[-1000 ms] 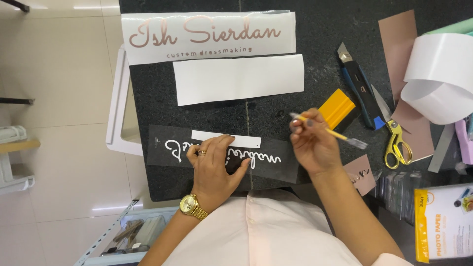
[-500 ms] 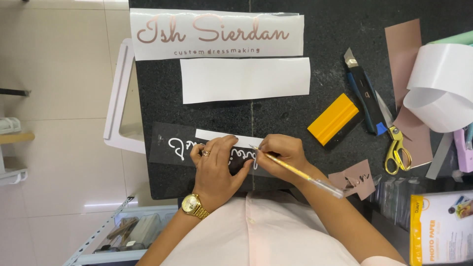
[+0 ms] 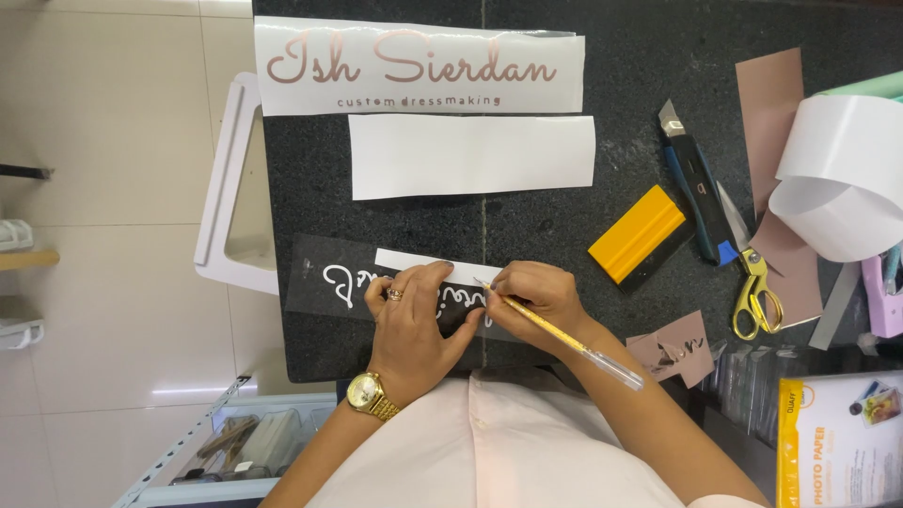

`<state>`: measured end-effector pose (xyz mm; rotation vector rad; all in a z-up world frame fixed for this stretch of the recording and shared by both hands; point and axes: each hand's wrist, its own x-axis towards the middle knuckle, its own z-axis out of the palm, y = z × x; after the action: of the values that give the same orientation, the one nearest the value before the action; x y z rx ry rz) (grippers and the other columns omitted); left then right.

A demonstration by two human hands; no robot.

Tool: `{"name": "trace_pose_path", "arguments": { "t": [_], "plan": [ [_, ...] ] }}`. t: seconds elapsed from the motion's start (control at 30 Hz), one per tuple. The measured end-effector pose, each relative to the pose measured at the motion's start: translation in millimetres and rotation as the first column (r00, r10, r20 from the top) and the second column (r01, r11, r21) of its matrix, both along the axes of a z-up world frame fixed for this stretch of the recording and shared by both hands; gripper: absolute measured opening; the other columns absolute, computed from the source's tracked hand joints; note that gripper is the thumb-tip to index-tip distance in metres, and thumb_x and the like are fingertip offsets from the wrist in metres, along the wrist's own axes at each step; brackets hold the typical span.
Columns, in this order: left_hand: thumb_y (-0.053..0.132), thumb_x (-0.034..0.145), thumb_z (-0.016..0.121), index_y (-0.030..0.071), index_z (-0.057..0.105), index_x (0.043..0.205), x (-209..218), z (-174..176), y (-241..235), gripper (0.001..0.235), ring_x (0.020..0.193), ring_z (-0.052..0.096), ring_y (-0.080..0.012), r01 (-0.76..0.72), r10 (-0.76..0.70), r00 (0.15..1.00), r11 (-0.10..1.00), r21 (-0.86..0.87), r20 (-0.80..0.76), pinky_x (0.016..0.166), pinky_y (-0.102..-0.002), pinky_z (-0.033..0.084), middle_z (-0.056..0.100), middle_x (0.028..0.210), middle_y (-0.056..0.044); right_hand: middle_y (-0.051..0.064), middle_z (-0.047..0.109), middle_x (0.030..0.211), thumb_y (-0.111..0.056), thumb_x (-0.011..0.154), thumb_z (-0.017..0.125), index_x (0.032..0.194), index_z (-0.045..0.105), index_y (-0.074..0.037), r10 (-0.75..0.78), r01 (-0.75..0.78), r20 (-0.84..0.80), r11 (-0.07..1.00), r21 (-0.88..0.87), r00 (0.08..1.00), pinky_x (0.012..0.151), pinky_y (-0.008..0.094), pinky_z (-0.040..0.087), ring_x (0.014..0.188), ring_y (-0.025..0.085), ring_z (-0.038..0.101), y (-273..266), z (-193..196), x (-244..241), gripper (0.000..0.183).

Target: Weeding a vinyl decal by removing excess material from around the cut letters using a weeding tool.

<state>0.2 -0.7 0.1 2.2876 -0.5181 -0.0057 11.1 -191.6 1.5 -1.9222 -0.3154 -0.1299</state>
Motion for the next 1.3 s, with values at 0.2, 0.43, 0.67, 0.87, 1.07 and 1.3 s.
{"name": "trace_pose_path", "arguments": {
  "t": [0.2,0.43,0.67,0.87,1.07,1.3],
  "plan": [
    [0.021,0.081,0.079,0.005,0.046,0.133,3,3,1,0.064,0.109,0.056,-0.0297,0.015,-0.015,1.000,1.000,-0.002,-0.009,0.093,-0.051,0.021,0.061,0.116,-0.013,0.011,0.063,0.049,-0.003,0.083,0.076,0.063,0.065,-0.004,0.018,-0.018,-0.035,1.000,0.003,0.999,0.037,0.028,0.043,0.037,0.022,0.054,-5,-3,0,0.023],
    [0.021,0.081,0.079,0.004,0.046,0.132,2,3,0,0.063,0.109,0.056,-0.0293,0.010,-0.010,1.000,1.000,0.003,-0.021,0.094,-0.052,0.020,0.061,0.115,-0.014,0.011,0.061,0.046,-0.003,0.083,0.075,0.063,0.066,-0.004,0.011,-0.009,-0.043,0.999,0.038,0.999,0.036,0.027,0.043,0.036,0.021,0.053,-2,1,1,0.023],
    [0.022,0.081,0.080,0.005,0.046,0.132,0,3,1,0.063,0.108,0.056,-0.0291,0.005,-0.005,1.000,1.000,0.008,-0.012,0.093,-0.052,0.020,0.061,0.115,-0.013,0.013,0.063,0.047,-0.001,0.081,0.077,0.064,0.067,-0.002,-0.003,0.005,-0.044,0.999,0.036,0.999,0.036,0.028,0.042,0.036,0.022,0.054,-2,-1,-1,0.020],
    [0.022,0.080,0.080,0.005,0.047,0.131,1,5,0,0.063,0.107,0.057,-0.0292,0.003,-0.003,1.000,1.000,-0.007,-0.012,0.093,-0.052,0.021,0.061,0.115,-0.013,0.012,0.062,0.047,-0.002,0.081,0.077,0.063,0.067,-0.003,-0.013,0.014,-0.045,0.999,0.036,0.999,0.036,0.028,0.043,0.036,0.021,0.054,-3,0,-1,0.020],
    [0.022,0.081,0.080,0.005,0.047,0.130,1,4,0,0.062,0.108,0.056,-0.0292,0.002,-0.002,1.000,1.000,-0.011,-0.014,0.092,-0.051,0.022,0.061,0.115,-0.013,0.012,0.065,0.050,-0.003,0.082,0.076,0.065,0.067,-0.003,-0.017,0.018,-0.050,1.000,0.020,0.999,0.036,0.029,0.044,0.037,0.022,0.055,-5,-8,-4,0.019],
    [0.023,0.081,0.080,0.005,0.047,0.130,2,4,2,0.061,0.108,0.056,-0.0290,0.005,-0.005,1.000,1.000,-0.002,-0.003,0.092,-0.051,0.023,0.061,0.115,-0.012,0.012,0.066,0.051,-0.003,0.082,0.076,0.065,0.068,-0.003,-0.021,0.021,-0.047,1.000,-0.001,0.999,0.036,0.029,0.044,0.037,0.022,0.056,-4,-9,-5,0.019]
  ]
}}
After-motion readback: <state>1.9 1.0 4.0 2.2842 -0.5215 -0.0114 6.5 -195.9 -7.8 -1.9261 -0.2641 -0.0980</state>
